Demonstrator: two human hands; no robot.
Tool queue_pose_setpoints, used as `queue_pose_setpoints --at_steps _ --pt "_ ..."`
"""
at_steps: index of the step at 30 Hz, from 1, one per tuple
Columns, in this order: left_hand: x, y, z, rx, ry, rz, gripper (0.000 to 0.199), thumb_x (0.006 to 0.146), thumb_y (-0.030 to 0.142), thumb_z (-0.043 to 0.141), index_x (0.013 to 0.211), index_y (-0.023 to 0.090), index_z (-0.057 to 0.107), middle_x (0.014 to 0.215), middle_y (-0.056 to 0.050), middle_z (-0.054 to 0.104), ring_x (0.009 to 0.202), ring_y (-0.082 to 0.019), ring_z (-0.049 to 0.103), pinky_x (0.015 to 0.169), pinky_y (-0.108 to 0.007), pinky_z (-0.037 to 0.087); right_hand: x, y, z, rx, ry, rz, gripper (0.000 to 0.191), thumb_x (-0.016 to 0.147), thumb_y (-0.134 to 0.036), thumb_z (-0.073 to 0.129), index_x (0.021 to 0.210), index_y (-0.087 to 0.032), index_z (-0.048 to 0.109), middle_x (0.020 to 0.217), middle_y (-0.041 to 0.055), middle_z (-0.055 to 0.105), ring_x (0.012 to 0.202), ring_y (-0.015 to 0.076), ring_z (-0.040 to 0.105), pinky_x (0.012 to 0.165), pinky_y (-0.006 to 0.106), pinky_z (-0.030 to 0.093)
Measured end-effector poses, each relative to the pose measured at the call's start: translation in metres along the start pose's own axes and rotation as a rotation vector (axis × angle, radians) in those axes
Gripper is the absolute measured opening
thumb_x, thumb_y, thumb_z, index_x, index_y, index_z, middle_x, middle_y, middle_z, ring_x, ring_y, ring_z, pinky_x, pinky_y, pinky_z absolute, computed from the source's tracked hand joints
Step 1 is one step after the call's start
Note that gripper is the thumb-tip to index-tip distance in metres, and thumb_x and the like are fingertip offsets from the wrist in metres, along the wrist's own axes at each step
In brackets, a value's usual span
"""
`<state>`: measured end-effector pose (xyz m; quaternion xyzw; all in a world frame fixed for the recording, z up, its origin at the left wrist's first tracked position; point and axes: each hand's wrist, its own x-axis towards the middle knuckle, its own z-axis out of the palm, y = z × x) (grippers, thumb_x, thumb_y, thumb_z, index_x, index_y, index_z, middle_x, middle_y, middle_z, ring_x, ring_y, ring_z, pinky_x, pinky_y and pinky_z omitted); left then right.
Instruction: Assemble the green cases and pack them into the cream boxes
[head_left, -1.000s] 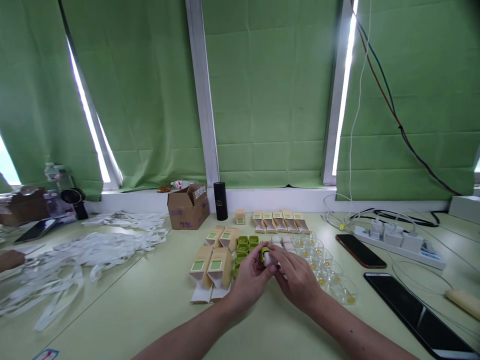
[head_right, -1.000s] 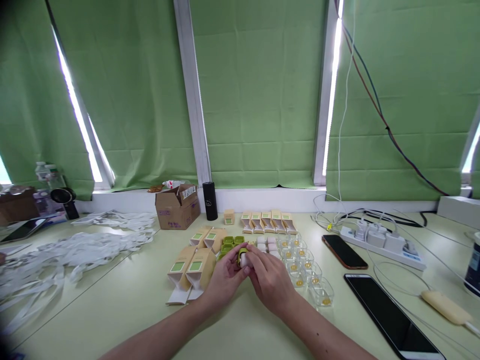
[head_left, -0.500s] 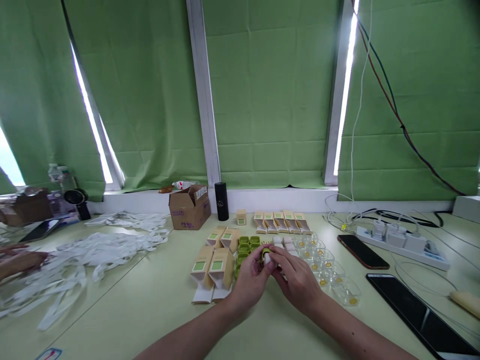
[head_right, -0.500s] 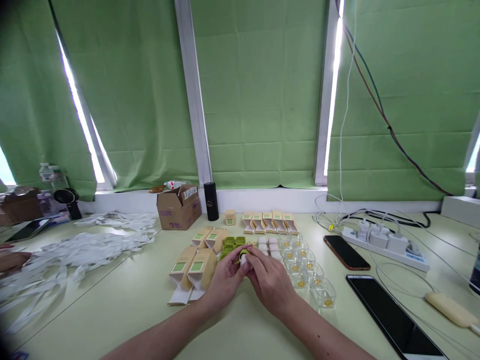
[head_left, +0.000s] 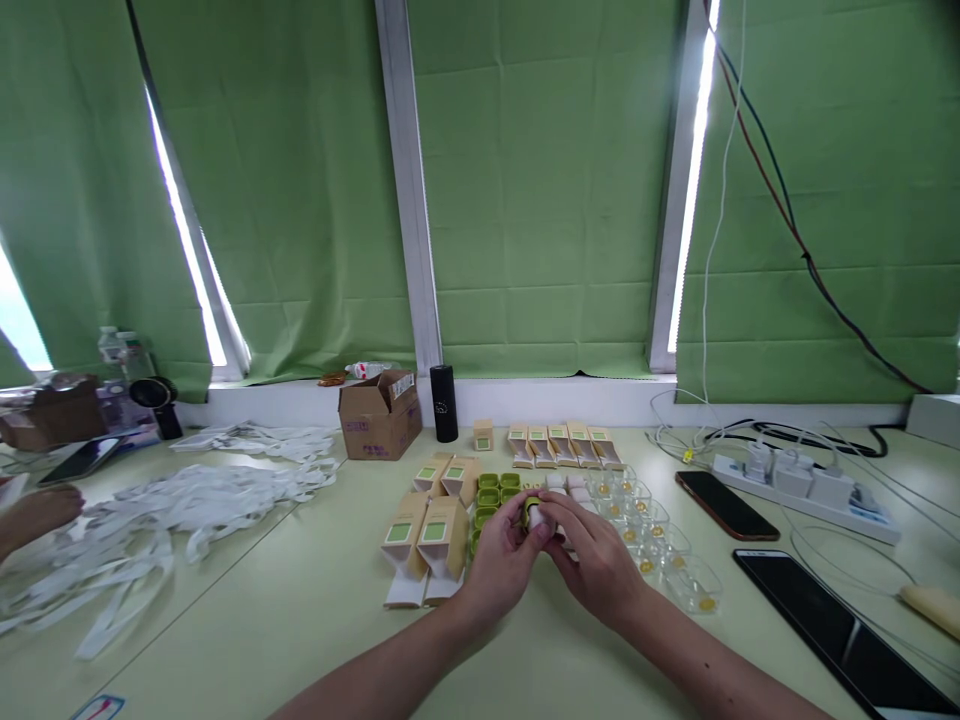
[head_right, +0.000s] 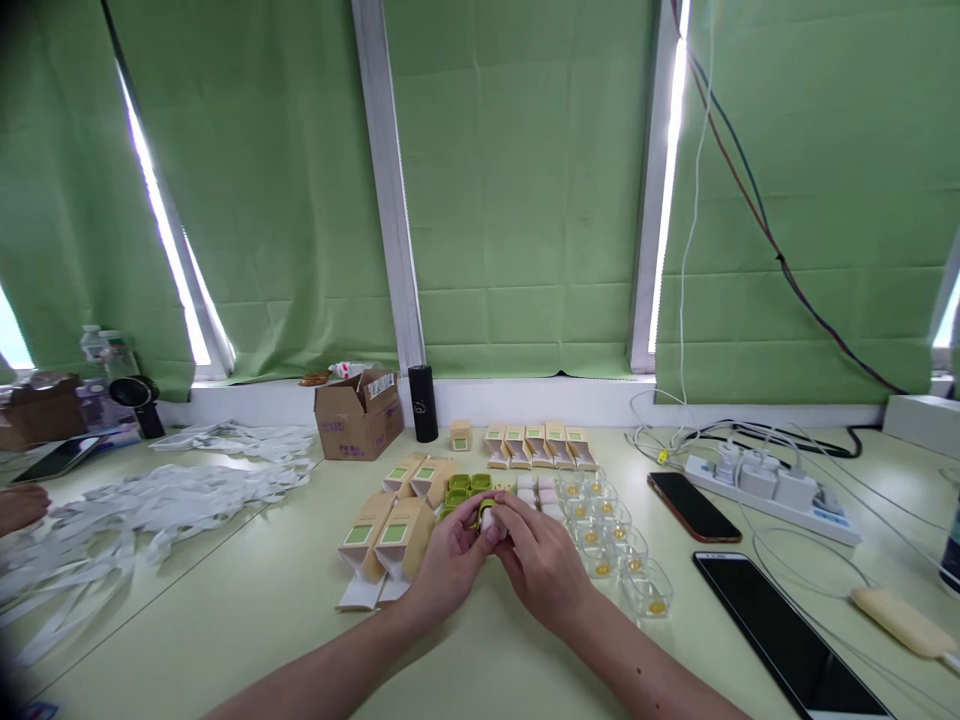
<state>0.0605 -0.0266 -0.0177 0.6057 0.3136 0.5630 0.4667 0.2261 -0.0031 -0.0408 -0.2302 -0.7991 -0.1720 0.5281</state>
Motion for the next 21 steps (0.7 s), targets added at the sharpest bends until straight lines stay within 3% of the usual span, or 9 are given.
queue_pose_setpoints --at_steps 5,12,17,21 --pt "0.003 -0.003 -0.004 -0.116 -0.005 -0.062 0.067 0.081 0.063 0.080 0.130 0.020 0.063 0.121 -0.013 0.074 0.097 -0.030 0.077 0.089 -0.047 0.065 -0.006 -0.001 0.002 0.113 -0.033 0.095 0.052 0.105 -0.022 0.053 0.155 -0.018 0.040 0.133 0.0172 0.070 0.118 0.0292 0.072 0.093 0.043 0.066" --pt "0.004 -0.006 -0.008 -0.050 0.003 -0.100 0.079 0.077 0.076 0.075 0.130 0.017 0.066 0.116 -0.015 0.075 0.091 -0.028 0.075 0.072 -0.039 0.064 -0.003 -0.004 0.001 0.257 -0.048 0.282 0.040 0.103 -0.023 0.053 0.143 -0.024 0.051 0.111 0.0100 0.072 0.088 0.0231 0.072 0.079 0.037 0.065" --pt "0.002 0.001 -0.011 -0.003 0.043 -0.065 0.070 0.091 0.073 0.062 0.133 0.017 0.067 0.121 -0.015 0.073 0.108 -0.030 0.071 0.088 -0.040 0.061 -0.002 -0.002 0.000 0.368 -0.041 0.428 0.035 0.100 -0.027 0.060 0.135 -0.025 0.053 0.106 0.0080 0.070 0.084 0.0219 0.068 0.078 0.036 0.061" --pt "0.002 0.001 -0.019 0.146 0.090 0.077 0.043 0.103 0.049 0.056 0.134 0.021 0.062 0.128 -0.013 0.069 0.119 -0.027 0.067 0.104 -0.043 0.054 -0.004 0.002 0.003 0.498 -0.049 0.550 0.034 0.099 -0.029 0.062 0.132 -0.026 0.056 0.099 0.0058 0.070 0.084 0.0218 0.068 0.079 0.036 0.058"
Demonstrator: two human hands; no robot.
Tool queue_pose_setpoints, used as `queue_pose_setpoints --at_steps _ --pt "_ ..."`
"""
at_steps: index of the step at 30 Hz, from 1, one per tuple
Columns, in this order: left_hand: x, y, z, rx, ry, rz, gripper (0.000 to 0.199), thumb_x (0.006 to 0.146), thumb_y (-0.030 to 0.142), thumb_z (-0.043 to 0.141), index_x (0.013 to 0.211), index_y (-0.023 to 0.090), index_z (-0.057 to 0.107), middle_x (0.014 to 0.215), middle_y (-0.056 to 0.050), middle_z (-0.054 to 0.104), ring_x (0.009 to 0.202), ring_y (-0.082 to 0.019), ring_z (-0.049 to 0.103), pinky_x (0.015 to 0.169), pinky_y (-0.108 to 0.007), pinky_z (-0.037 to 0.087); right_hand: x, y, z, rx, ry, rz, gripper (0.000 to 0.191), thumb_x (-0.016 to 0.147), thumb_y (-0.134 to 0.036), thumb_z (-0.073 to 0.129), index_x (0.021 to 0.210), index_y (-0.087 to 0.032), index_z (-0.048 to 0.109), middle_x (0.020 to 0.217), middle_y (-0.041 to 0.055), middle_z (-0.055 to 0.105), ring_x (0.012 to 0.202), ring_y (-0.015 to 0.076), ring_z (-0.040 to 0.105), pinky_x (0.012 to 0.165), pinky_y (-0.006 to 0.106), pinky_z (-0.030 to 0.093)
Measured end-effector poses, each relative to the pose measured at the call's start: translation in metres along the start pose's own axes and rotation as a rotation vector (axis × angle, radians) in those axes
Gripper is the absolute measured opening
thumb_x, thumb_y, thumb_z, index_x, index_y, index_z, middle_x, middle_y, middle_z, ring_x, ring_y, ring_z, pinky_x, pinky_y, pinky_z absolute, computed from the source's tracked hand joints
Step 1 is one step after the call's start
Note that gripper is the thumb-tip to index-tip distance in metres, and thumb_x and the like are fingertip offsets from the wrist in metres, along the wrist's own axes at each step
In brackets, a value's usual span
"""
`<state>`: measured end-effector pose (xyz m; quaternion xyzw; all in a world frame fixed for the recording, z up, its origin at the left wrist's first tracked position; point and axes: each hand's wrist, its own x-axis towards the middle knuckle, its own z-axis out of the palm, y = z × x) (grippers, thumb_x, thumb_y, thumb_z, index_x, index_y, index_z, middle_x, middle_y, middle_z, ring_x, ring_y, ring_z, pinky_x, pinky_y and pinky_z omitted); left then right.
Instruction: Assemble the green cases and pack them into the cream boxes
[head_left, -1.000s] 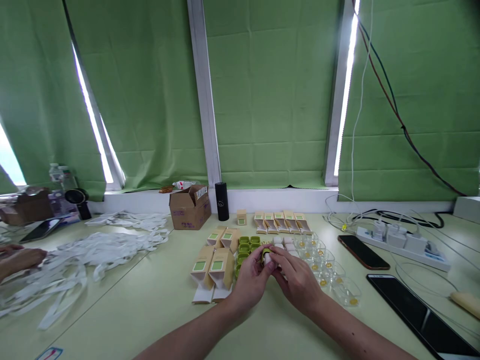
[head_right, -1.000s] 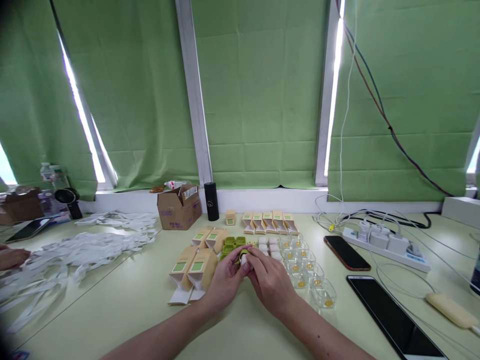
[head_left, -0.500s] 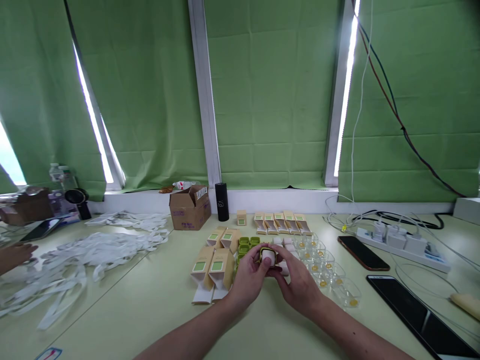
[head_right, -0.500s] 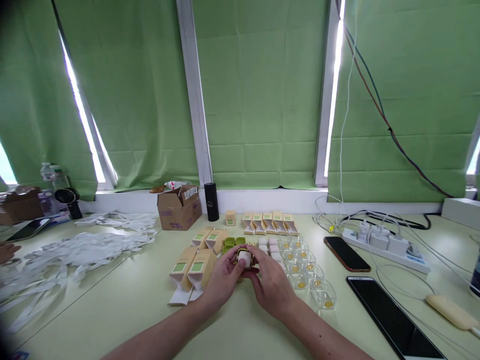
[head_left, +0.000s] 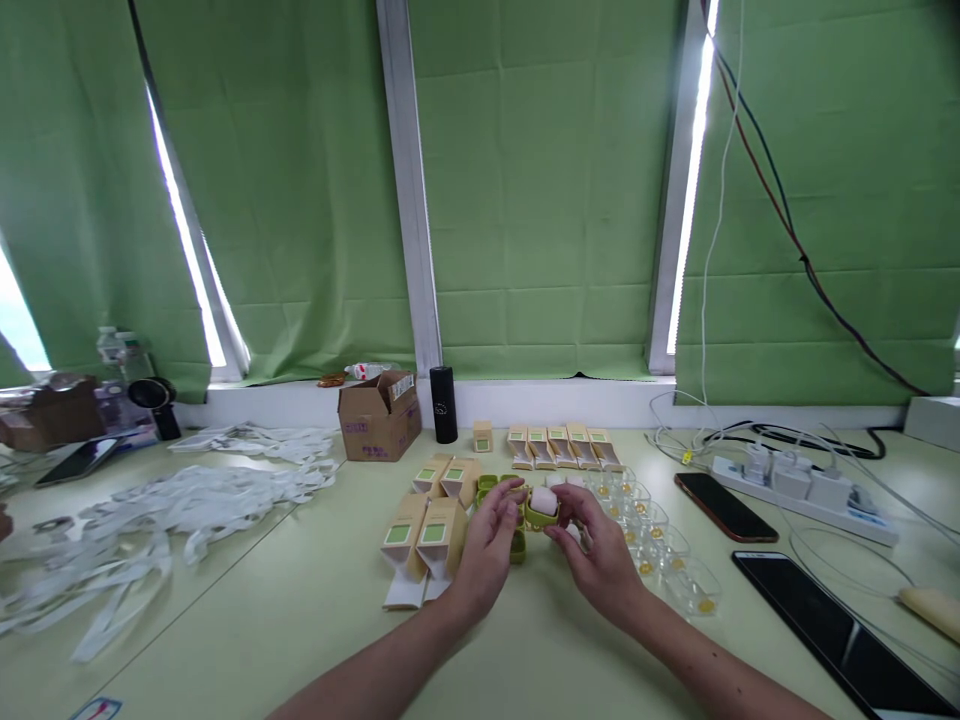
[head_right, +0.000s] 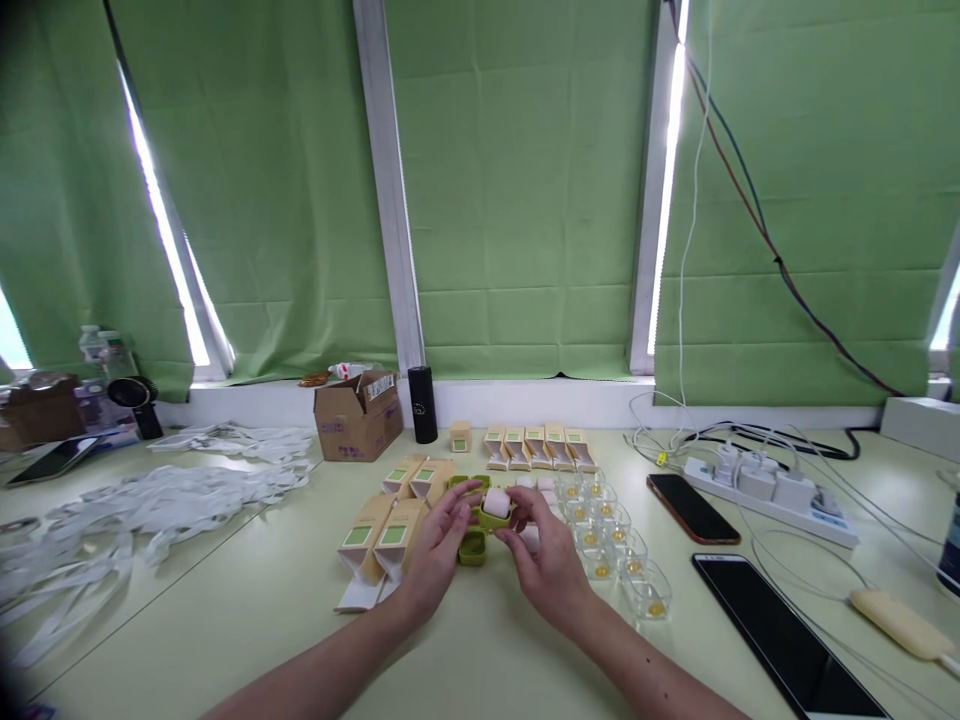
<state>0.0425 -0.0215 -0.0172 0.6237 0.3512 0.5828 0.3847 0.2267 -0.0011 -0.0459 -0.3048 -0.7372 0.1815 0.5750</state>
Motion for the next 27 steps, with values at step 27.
queue_pose_setpoints --at_steps 27 --pt "0.001 0.001 -0.010 0.917 0.032 0.674 0.046 0.092 0.019 0.074 0.137 0.020 0.063 0.123 -0.013 0.065 0.122 -0.032 0.052 0.106 -0.050 0.052 0.010 -0.010 0.004 0.588 -0.007 0.442 0.049 0.087 -0.067 0.075 0.088 -0.018 0.067 0.060 0.0006 0.066 0.052 0.0159 0.064 0.052 0.026 0.043"
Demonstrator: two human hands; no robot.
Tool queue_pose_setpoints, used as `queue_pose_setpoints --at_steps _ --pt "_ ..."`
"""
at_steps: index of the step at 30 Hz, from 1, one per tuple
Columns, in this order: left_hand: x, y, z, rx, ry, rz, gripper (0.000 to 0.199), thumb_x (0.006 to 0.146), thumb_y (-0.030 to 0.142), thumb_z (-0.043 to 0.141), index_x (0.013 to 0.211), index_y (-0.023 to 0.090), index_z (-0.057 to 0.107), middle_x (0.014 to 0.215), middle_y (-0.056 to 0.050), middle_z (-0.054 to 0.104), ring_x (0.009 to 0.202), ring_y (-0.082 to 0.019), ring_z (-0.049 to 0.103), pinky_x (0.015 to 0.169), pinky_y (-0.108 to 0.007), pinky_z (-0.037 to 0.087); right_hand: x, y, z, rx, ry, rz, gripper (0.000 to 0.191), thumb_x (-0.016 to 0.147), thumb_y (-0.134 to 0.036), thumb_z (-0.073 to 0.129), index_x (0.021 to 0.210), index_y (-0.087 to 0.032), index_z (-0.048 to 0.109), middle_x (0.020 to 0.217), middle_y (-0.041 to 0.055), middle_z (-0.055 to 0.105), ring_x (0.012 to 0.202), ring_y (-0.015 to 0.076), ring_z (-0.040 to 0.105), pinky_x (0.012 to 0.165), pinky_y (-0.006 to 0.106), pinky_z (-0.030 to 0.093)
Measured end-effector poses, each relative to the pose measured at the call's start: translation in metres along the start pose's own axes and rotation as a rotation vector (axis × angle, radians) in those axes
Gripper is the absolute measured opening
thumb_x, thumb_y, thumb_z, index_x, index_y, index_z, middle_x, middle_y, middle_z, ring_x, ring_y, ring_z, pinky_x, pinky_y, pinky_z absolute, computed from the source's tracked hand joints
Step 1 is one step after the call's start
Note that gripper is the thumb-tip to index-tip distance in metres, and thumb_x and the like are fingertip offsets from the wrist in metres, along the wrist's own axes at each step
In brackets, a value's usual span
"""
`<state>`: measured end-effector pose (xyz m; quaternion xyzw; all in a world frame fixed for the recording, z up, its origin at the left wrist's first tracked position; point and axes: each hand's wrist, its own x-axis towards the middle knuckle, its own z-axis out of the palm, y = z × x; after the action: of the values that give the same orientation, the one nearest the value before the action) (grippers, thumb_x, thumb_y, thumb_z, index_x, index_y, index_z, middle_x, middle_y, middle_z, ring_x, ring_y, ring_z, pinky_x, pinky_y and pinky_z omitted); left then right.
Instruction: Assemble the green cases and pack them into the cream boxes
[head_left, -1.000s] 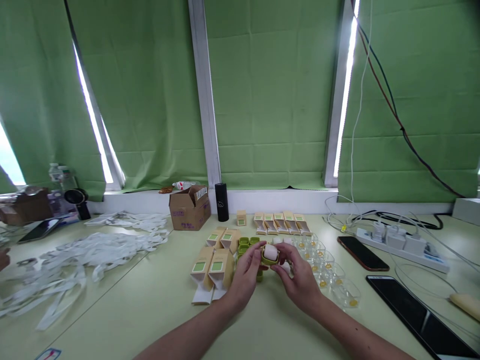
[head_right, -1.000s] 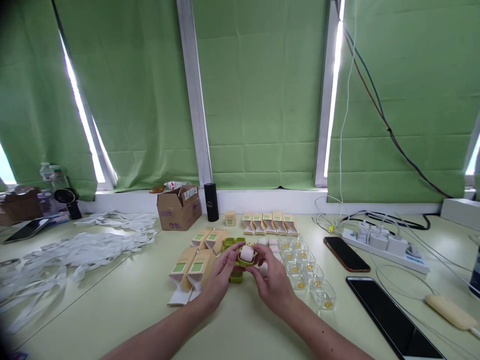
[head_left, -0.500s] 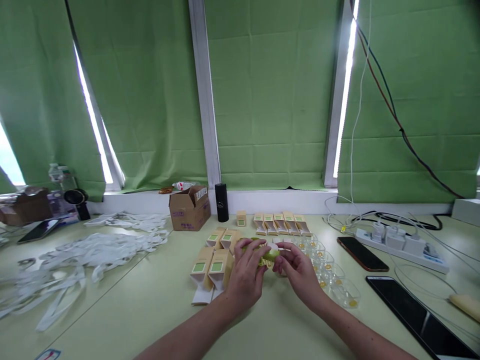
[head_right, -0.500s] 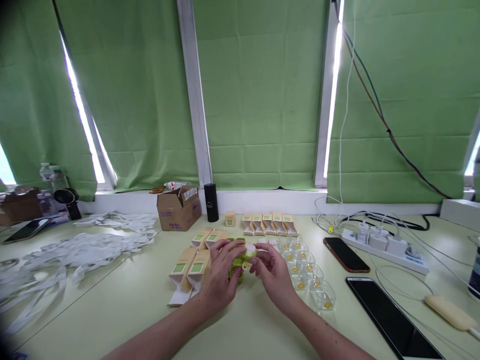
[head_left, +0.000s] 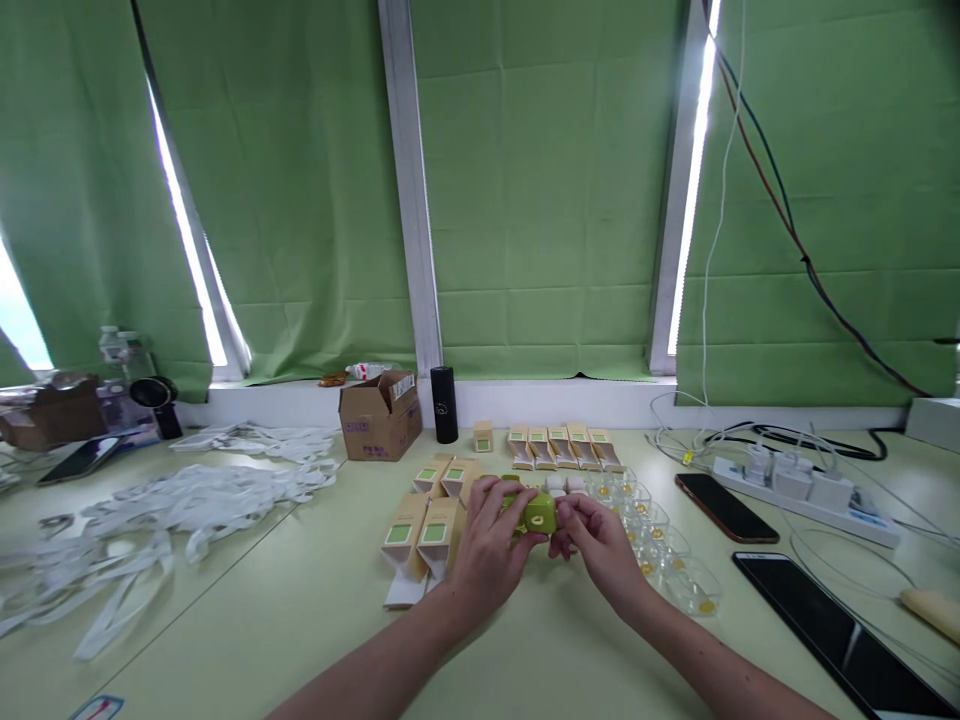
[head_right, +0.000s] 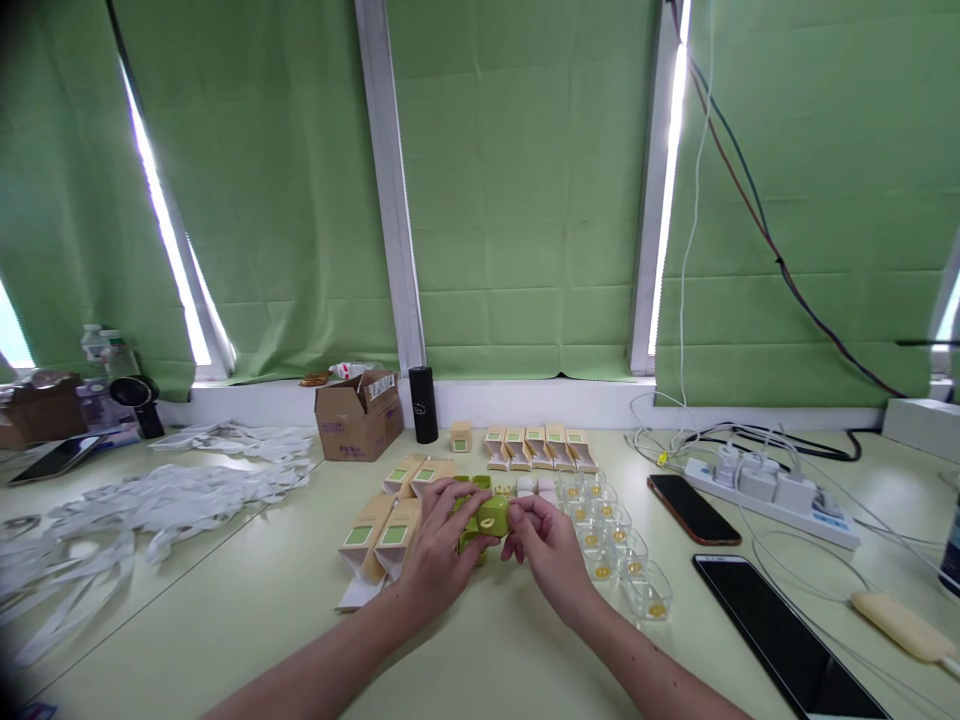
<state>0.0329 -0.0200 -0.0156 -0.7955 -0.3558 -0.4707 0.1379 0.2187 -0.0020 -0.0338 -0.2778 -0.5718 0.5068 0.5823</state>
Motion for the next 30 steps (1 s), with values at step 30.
queue_pose_setpoints --at_steps 30 --pt "0.013 -0.011 0.015 -1.227 -0.103 -1.001 0.061 0.068 0.068 0.087 0.079 0.009 0.075 0.065 0.000 0.056 0.055 -0.009 0.049 0.054 -0.023 0.039 -0.005 -0.007 -0.006 0.045 -0.098 -0.030 0.042 0.095 -0.058 0.068 0.109 -0.019 0.070 0.068 0.0033 0.072 0.057 0.0162 0.060 0.057 0.029 0.041"
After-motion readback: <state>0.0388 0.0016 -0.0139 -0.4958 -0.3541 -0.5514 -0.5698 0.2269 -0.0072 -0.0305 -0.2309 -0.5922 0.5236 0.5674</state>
